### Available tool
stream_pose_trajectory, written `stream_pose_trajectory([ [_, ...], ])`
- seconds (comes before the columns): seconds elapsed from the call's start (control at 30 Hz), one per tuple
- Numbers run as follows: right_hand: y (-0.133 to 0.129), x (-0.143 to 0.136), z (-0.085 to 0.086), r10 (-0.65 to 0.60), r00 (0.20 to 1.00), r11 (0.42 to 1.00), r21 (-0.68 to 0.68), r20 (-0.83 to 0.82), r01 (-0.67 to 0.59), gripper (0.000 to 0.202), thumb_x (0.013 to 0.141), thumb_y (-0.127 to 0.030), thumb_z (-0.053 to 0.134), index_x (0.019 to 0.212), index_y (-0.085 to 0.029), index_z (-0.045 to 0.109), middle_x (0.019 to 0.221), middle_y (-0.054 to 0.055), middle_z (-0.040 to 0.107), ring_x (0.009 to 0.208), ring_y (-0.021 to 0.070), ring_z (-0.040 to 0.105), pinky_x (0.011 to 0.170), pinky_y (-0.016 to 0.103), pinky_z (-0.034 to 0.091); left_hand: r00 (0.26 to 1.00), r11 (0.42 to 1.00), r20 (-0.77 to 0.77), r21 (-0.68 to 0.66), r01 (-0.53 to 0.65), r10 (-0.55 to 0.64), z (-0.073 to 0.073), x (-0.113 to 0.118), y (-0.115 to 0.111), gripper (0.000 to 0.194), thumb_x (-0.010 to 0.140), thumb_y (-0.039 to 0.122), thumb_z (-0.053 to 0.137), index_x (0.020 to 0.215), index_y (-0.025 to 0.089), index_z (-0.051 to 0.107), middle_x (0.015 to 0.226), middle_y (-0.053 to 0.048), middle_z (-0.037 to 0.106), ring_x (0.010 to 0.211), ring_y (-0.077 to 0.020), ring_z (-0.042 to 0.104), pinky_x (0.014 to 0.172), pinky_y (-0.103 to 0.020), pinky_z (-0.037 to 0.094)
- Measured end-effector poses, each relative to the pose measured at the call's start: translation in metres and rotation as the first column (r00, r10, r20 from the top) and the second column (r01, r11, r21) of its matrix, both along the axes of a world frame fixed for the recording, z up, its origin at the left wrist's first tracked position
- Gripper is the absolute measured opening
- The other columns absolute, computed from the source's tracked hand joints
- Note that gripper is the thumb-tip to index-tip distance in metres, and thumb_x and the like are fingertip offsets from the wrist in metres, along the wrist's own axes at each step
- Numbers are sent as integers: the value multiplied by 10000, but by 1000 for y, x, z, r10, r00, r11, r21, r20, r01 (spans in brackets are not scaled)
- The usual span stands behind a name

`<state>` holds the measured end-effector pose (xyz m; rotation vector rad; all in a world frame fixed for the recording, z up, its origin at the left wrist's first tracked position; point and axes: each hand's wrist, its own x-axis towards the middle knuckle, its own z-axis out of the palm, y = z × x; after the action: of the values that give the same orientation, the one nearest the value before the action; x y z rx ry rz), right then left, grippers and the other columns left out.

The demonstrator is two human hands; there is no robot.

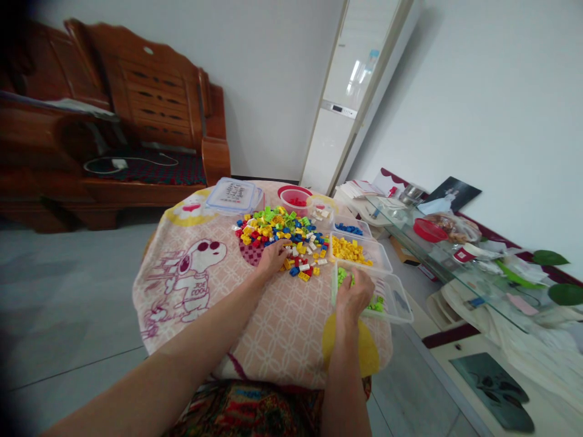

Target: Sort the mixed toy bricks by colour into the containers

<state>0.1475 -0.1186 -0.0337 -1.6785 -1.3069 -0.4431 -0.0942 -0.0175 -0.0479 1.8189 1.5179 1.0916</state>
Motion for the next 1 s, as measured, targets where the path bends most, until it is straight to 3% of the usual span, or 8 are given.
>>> stream_pose_trajectory([
  [0.1,6,-32,-1,156,988,988,6,3,-156,340,887,-252,444,994,-145,748,1019,151,758,959,270,656,933,431,488,1000,1000,2,8,-5,5,0,0,0,430,873,125,541,1279,163,677,933,-58,768,858,-189,706,861,-283,534],
  [0.23,26,-79,-8,418,908,908,-35,-19,-418,373,934,-260,405,1051,-157,743,1020,130,762,963,248,673,917,394,512,1000,1000,2,2,2,-2,1,-1,-1,437,863,121,548,1280,159,672,915,-52,769,846,-183,705,867,-279,531],
  [0.37,53,-107,-14,533,845,837,-119,-51,-535,437,946,-235,375,1240,-142,685,1184,159,729,1114,263,649,998,414,496,1000,1000,16,0,4,-4,3,-1,-2,444,857,102,534,1274,167,672,929,-48,772,860,-182,710,885,-280,532],
  [0.57,85,-115,-24,497,864,822,-274,-81,-498,511,933,-182,386,1398,-108,585,1281,187,692,1191,276,627,1048,437,467,1000,1000,5,15,5,-5,5,-1,-4,436,849,97,543,1259,148,683,981,-71,777,931,-210,717,947,-310,527],
  [0.8,90,-108,-26,523,852,807,-306,-31,-506,352,940,-182,448,1128,-170,745,1309,153,680,1233,254,594,1106,424,420,1000,1000,4,5,9,-9,6,-1,-4,444,862,93,529,1278,136,677,997,-82,777,958,-216,719,967,-312,525],
  [1.0,92,-116,-16,507,859,780,-460,68,-424,288,933,-143,513,1091,-137,754,1358,191,634,1243,286,577,1101,428,397,1000,1000,24,16,15,-15,6,-2,-4,475,837,68,520,1284,126,670,987,-79,775,955,-216,719,969,-321,528],
])
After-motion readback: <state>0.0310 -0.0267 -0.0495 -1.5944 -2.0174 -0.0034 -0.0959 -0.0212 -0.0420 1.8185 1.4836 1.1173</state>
